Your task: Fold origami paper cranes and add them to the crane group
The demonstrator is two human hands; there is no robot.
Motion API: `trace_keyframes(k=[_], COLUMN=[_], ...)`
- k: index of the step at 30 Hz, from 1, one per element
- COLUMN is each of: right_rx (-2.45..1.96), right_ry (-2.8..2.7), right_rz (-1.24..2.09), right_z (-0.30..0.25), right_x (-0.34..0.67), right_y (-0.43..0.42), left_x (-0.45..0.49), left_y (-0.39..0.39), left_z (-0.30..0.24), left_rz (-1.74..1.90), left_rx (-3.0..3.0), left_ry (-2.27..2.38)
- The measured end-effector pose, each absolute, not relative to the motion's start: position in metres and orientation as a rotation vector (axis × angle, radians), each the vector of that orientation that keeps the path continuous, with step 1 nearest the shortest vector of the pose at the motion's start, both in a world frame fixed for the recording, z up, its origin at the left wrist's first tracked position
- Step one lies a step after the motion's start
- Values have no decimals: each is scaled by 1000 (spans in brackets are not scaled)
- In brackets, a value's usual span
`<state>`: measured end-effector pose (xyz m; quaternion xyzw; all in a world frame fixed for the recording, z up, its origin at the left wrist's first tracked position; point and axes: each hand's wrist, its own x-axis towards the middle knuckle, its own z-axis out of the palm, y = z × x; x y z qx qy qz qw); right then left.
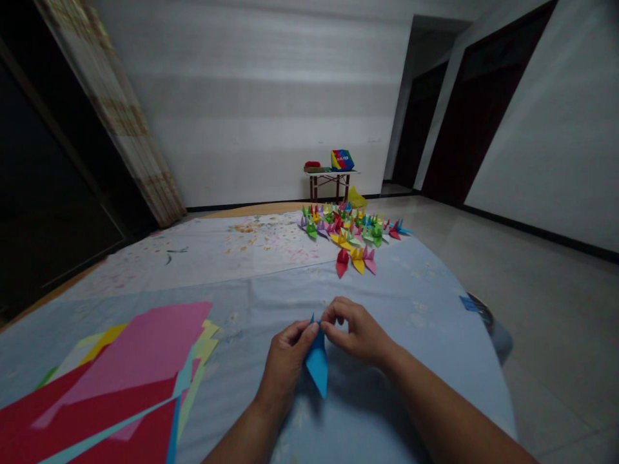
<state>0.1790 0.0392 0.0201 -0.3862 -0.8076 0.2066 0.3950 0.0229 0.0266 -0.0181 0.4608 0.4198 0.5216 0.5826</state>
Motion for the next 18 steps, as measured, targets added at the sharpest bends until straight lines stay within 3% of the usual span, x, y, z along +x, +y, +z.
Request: trace_keyframes(k=[18], right_rx=[-921], right_ry=[-2057], right_rz=[513], right_z=[19], right_x=[182], right_y=[40], left_x=[23], left_y=[26], left_z=[-13], left_rz=[1225], left_rx=[892], left_ry=[985])
